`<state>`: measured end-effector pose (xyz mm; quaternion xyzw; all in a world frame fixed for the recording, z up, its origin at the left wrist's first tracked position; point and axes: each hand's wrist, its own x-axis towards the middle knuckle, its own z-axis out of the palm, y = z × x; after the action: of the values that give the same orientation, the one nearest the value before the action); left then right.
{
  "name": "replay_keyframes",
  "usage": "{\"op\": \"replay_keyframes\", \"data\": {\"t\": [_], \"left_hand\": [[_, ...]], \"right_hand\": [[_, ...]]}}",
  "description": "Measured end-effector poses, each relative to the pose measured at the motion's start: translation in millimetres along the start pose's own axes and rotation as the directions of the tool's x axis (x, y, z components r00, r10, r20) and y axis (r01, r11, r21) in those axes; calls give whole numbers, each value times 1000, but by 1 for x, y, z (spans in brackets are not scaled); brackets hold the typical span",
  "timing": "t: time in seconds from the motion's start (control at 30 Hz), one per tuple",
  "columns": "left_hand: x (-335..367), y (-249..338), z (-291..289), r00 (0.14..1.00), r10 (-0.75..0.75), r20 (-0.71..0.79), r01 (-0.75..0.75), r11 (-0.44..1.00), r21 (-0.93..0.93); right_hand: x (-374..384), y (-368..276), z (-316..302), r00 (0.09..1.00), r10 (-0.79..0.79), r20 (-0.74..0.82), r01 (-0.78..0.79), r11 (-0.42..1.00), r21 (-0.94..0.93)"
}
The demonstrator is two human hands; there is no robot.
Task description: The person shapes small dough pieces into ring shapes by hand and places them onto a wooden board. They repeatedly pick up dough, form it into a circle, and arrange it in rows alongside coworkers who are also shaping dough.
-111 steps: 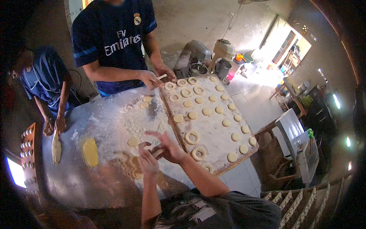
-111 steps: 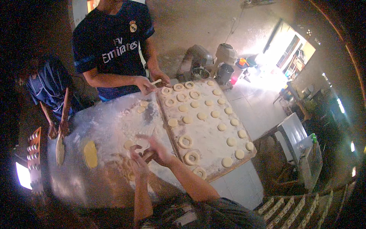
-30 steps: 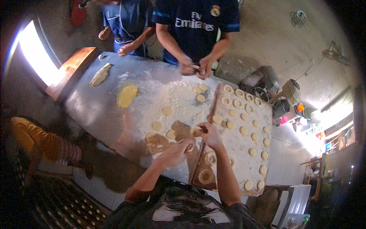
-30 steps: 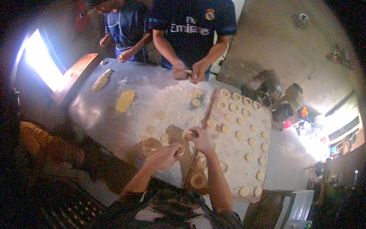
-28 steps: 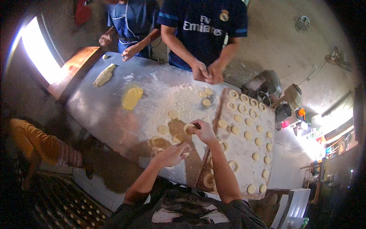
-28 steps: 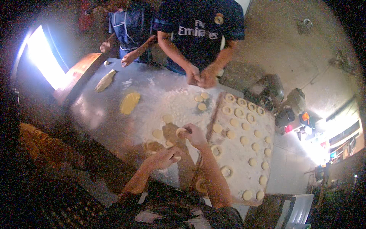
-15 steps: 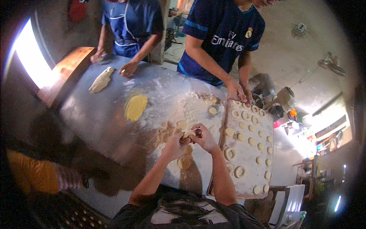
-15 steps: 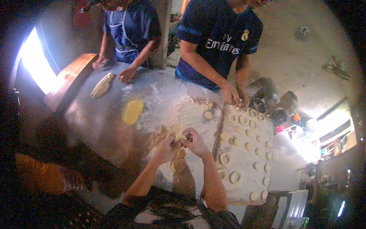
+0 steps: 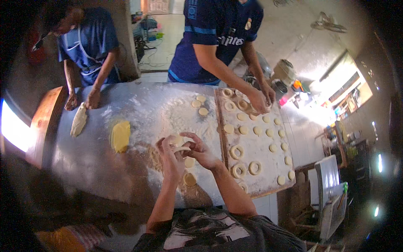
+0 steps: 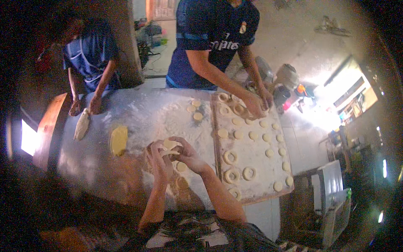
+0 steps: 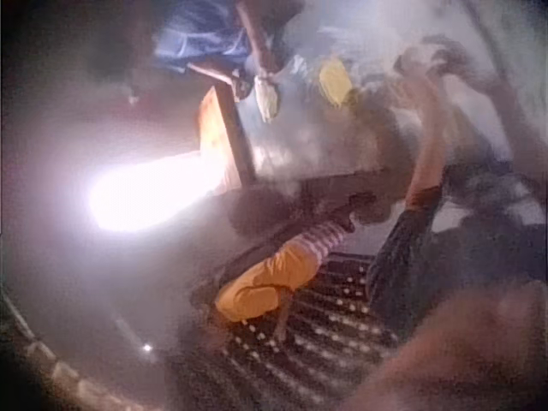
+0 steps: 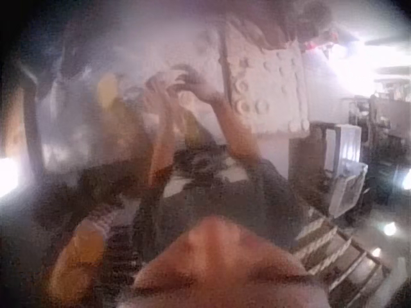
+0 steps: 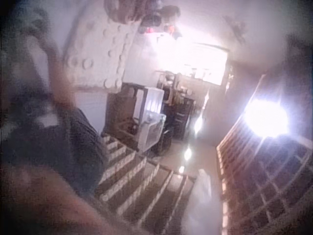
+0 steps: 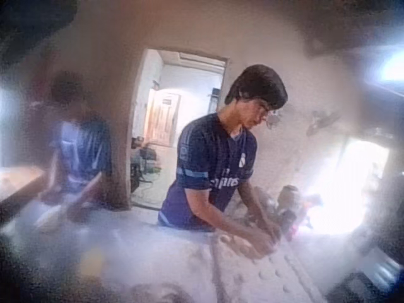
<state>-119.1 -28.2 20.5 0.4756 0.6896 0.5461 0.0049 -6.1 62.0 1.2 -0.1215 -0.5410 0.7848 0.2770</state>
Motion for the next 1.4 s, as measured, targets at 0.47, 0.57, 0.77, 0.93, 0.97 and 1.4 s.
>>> {"op": "replay_keyframes", "data": {"t": [0.47,0.57,0.77,0.93,0.97,1.4], "left_hand": [[-37,53,67,988,59,144,-33,984,-178],[-49,69,82,809,-335,483,586,525,-617],[-75,114,131,868,-105,485,452,572,-684],[-94,169,145,908,-1,418,130,951,-279],[-97,176,147,893,-9,451,127,965,-231],[-156,209,192,843,-37,537,95,992,-80]], "right_hand": [[-69,-69,-12,942,-39,-332,93,984,149],[-106,-79,-28,985,-102,-141,148,920,364],[-160,-95,-59,895,-229,-383,240,971,-19],[-201,-104,-92,895,-69,-442,42,997,-72],[-211,-112,-95,871,-22,-490,26,1000,2],[-297,-108,-142,772,231,-592,-367,923,-118]]}}
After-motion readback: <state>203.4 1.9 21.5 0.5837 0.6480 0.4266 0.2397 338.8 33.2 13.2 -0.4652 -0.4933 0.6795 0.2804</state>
